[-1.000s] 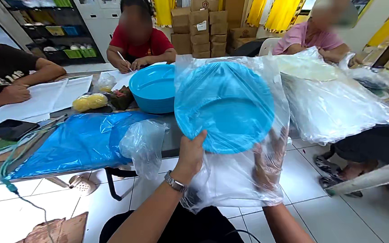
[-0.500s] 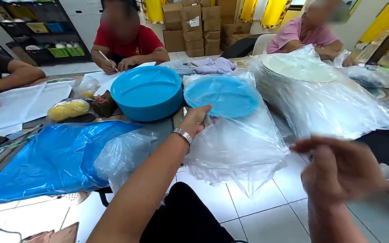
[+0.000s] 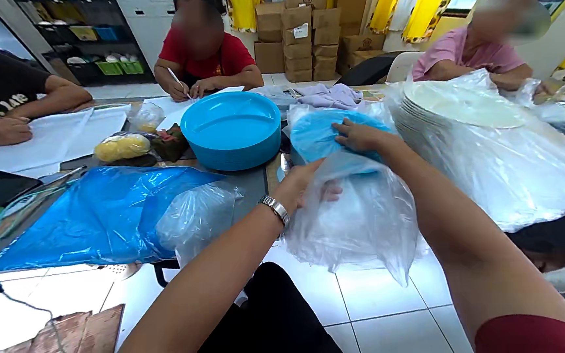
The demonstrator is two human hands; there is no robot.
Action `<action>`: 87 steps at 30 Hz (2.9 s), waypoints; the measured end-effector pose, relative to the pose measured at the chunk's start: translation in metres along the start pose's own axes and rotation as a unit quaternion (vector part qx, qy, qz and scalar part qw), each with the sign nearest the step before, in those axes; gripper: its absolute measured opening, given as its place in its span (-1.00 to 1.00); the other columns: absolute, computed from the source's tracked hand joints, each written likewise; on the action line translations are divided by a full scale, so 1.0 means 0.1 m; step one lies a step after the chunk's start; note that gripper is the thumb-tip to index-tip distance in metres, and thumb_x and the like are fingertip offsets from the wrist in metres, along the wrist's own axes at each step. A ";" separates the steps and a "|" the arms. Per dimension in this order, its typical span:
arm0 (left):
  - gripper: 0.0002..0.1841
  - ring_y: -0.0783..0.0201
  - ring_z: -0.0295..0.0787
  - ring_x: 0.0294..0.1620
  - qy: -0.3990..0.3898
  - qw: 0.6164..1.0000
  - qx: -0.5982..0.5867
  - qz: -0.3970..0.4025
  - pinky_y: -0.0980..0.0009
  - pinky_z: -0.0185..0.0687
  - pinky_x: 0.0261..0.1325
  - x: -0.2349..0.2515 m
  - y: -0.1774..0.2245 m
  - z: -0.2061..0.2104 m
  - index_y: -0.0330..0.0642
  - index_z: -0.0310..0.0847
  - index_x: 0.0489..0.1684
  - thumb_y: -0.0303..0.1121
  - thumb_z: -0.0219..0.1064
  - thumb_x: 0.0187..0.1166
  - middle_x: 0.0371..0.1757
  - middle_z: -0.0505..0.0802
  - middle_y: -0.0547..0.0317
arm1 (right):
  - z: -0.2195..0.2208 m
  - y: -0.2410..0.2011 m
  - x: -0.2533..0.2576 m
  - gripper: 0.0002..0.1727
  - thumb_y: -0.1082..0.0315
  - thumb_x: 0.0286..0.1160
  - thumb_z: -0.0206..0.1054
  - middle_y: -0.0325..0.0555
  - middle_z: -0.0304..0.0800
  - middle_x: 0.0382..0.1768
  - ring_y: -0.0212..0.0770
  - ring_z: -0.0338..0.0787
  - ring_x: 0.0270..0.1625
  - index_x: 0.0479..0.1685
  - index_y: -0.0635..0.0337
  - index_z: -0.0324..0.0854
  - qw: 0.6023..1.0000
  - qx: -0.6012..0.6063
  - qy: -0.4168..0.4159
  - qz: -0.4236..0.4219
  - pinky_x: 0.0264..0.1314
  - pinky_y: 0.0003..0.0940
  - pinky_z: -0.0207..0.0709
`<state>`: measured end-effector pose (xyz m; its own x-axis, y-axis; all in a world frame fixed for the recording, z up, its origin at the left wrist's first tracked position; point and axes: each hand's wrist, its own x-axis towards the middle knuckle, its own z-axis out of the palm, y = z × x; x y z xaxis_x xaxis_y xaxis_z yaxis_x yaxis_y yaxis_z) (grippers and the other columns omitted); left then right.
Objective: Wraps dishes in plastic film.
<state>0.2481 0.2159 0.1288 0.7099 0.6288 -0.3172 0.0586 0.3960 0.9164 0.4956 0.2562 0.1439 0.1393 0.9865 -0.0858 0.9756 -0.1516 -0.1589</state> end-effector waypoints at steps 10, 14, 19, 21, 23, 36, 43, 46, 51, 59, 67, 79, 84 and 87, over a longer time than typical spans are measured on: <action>-0.65 0.32 0.85 -0.43 -0.022 0.999 0.043 0.018 0.43 0.84 -0.30 -0.41 -0.60 -0.11 -0.42 0.43 0.28 -0.76 0.23 0.54 -0.16 0.86 0.04 | 0.27 0.19 0.11 -0.34 0.10 0.90 -0.17 0.42 -0.21 0.86 0.49 -0.04 0.84 0.93 0.07 -0.08 0.998 0.006 0.063 0.009 0.68 0.56 -0.12; -0.74 0.25 0.91 -0.34 -0.013 1.000 0.001 0.006 0.37 0.87 -0.19 -0.62 -0.74 -0.15 -0.42 0.42 0.29 -0.66 0.13 0.70 -0.10 0.89 0.01 | 0.28 0.11 -0.22 -0.19 -0.15 0.80 -0.01 0.38 -0.23 0.88 0.51 -0.23 0.87 0.94 0.01 -0.10 0.994 0.032 0.093 -0.041 0.66 0.70 -0.43; -0.59 0.29 0.87 -0.27 0.046 0.927 0.352 0.118 0.33 0.83 -0.13 -0.96 -0.66 -0.33 -0.36 0.55 0.38 -0.34 0.38 0.64 -0.02 0.86 -0.01 | 0.84 -0.17 -1.44 -0.01 -0.52 0.30 0.19 0.10 0.15 0.83 0.42 -0.06 0.87 0.74 -0.15 0.41 0.947 0.015 0.255 -0.192 0.58 0.79 -0.24; -0.48 0.20 0.85 -0.23 0.162 0.837 0.438 0.284 0.22 0.79 -0.20 -1.01 -0.53 -0.35 -0.33 0.62 0.27 -0.10 0.50 0.52 -0.03 0.86 -0.05 | 1.47 -0.19 -1.87 -0.02 -0.61 0.35 0.01 0.20 0.21 0.80 0.52 0.01 0.82 0.68 -0.17 0.49 0.946 -0.008 0.282 -0.159 0.53 0.85 -0.24; -0.48 0.09 0.80 0.03 0.210 0.758 0.453 0.420 0.16 0.78 -0.02 -0.91 -0.29 -0.32 -0.38 0.62 0.24 -0.09 0.47 0.52 0.07 0.80 -0.13 | 2.03 -0.25 -2.27 -0.16 -0.39 0.35 0.19 0.30 0.39 0.68 0.60 0.23 0.72 0.57 -0.08 0.58 0.946 0.007 0.298 -0.125 0.46 0.86 -0.10; -0.02 -0.53 -0.34 0.86 0.120 0.658 0.672 0.317 -0.76 -0.38 0.52 -0.02 -1.26 0.22 0.20 0.15 0.88 0.11 0.52 0.33 0.92 0.00 -0.12 | 0.55 -0.26 -2.08 -0.31 -0.01 0.66 0.18 0.35 0.45 0.57 0.21 0.47 0.61 0.60 0.35 0.39 0.894 0.189 0.404 0.037 0.58 0.21 0.38; -0.15 -0.15 0.28 0.78 0.131 0.534 0.700 0.456 -0.37 0.10 0.66 -0.24 -1.87 -0.20 0.15 0.44 0.70 -0.58 0.55 0.25 0.76 0.46 0.10 | 1.97 -0.38 -1.69 -0.09 -0.31 0.65 -0.20 0.42 0.21 0.74 0.55 0.18 0.76 0.77 0.22 0.30 0.877 0.026 0.456 0.148 0.65 0.65 -0.14; -0.43 0.06 0.20 0.84 0.053 0.561 0.698 0.442 -0.31 0.00 0.74 -0.44 -2.41 -0.71 -0.05 0.57 0.58 -0.48 0.39 0.49 0.76 0.48 0.22 | 2.76 -0.52 -2.16 -0.10 0.05 0.44 0.25 0.83 0.06 0.64 0.77 0.07 0.70 0.64 0.65 0.24 0.934 0.060 0.324 0.139 0.65 0.61 -0.04; -0.47 -0.22 0.23 0.79 0.153 0.843 0.514 0.044 -0.18 -0.01 0.81 -1.30 -3.53 -1.83 -0.34 0.56 0.52 -0.22 0.35 0.64 0.71 0.45 -0.24 | 3.38 -0.82 -2.70 -0.63 0.14 0.60 0.37 0.27 0.90 -0.05 0.31 0.85 0.12 0.02 0.31 0.83 0.950 0.191 -0.195 0.152 0.26 0.39 0.56; -0.67 -0.14 0.77 0.23 0.323 0.889 0.318 0.061 0.01 0.56 0.45 -1.62 -3.37 -1.89 -0.50 0.73 0.12 -0.34 0.27 0.69 0.15 0.82 -0.33 | 2.04 -1.93 -1.89 -0.80 0.32 0.51 0.37 -0.02 0.85 -0.37 -0.21 0.84 -0.26 -0.31 0.29 0.79 0.838 0.199 0.443 -0.250 -0.12 -0.42 0.72; -0.71 0.05 0.90 -0.32 0.431 0.803 0.360 0.201 0.14 0.81 -0.10 -1.97 -3.47 -1.69 -0.43 0.80 0.09 -0.50 0.15 0.67 -0.28 0.91 -0.09 | 1.90 -2.22 -1.49 -0.66 0.22 0.50 0.47 -0.01 0.88 -0.27 -0.17 0.78 -0.02 -0.62 0.21 0.72 0.747 0.244 0.549 -0.286 0.20 -0.44 0.51; -0.48 0.20 -0.07 0.90 0.517 0.455 0.516 0.509 0.11 -0.30 0.89 -1.59 -1.73 -1.42 0.06 0.25 0.60 -0.10 0.26 0.70 0.81 0.34 0.30 | 1.96 -2.60 -1.28 -0.56 0.06 0.65 0.33 0.05 0.33 0.74 0.07 0.11 0.86 0.48 -0.19 0.60 0.767 0.155 0.540 -0.311 0.87 0.11 -0.16; -0.50 -0.18 0.25 0.79 0.506 0.436 0.525 0.528 -0.30 -0.18 0.75 -1.28 -1.01 -1.52 -0.36 0.43 0.56 -0.54 0.16 0.57 0.61 0.61 -0.18 | 1.71 -2.66 -1.51 -0.72 0.34 0.71 0.17 -0.10 0.97 -0.06 -0.04 0.77 0.38 -0.21 0.12 0.83 0.734 0.242 0.512 -0.374 0.75 -0.01 0.19; -0.43 -0.24 0.47 0.65 0.516 0.472 0.525 0.486 -0.25 0.07 0.74 -1.19 -0.92 -1.80 -0.53 0.35 0.60 -0.66 0.15 0.50 0.58 0.60 -0.32 | 1.64 -2.39 -1.79 -0.69 0.22 0.75 0.12 -0.16 0.90 -0.14 -0.27 0.81 0.26 -0.24 0.19 0.69 0.727 0.351 0.473 -0.354 0.65 -0.21 0.43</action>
<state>0.0323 0.2250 0.0380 0.0725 0.3771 0.9233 0.7565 -0.6241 0.1955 0.2096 0.1052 0.0358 0.0234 0.3841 0.9230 0.5784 0.7478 -0.3259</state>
